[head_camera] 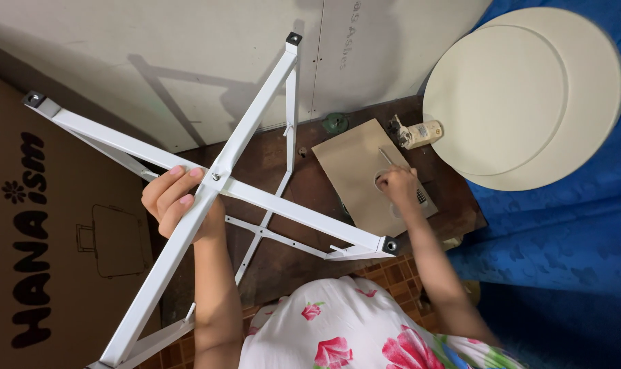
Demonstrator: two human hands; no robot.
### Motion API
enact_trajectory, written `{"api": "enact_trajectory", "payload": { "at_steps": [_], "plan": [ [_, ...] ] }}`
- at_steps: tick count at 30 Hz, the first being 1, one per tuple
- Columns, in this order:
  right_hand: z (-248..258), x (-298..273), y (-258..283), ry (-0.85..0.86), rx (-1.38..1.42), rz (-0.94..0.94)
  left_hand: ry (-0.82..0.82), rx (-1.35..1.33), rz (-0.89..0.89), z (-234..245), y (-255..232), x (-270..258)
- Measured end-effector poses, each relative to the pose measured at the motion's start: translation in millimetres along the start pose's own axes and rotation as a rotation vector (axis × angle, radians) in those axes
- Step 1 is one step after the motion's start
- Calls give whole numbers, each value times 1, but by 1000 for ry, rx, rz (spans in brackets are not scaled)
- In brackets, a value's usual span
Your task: The person sits on the floor assembling a white metal folding table frame. They align the X-shaped leg frame with the rectangular top rails, insert screws at the central joint, and use a screwdriver to tighten the fasteners, repositioning the frame repeatedly to reach each screw.
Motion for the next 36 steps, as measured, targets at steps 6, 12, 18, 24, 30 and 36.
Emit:
{"api": "enact_trajectory", "payload": {
  "at_steps": [6,12,18,24,30,36],
  "plan": [
    [-2,13,-3,200,-111,81,27,4,24,1,0,-2],
    [-1,14,-6,247,-125,164,8,-11,74,-2,1,-6],
    [-5,10,-10,208,-85,158,8,-42,87,-2,4,-4],
    [-15,10,-18,214,-123,154,36,0,60,0,-2,1],
    [-8,9,-15,206,-138,181,33,-18,54,0,-5,-1],
    [10,8,1,218,-109,174,-1,-22,38,-2,-4,-5]
  ]
}}
Point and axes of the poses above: each hand's wrist, its own x-axis towards the middle knuckle, its own z-axis out of the back of the hand, y = z × x, the point moved 2 cm from there along x, towards the middle knuckle, and after that the axes turned 6 degrees about y, right-handed, at the moved point
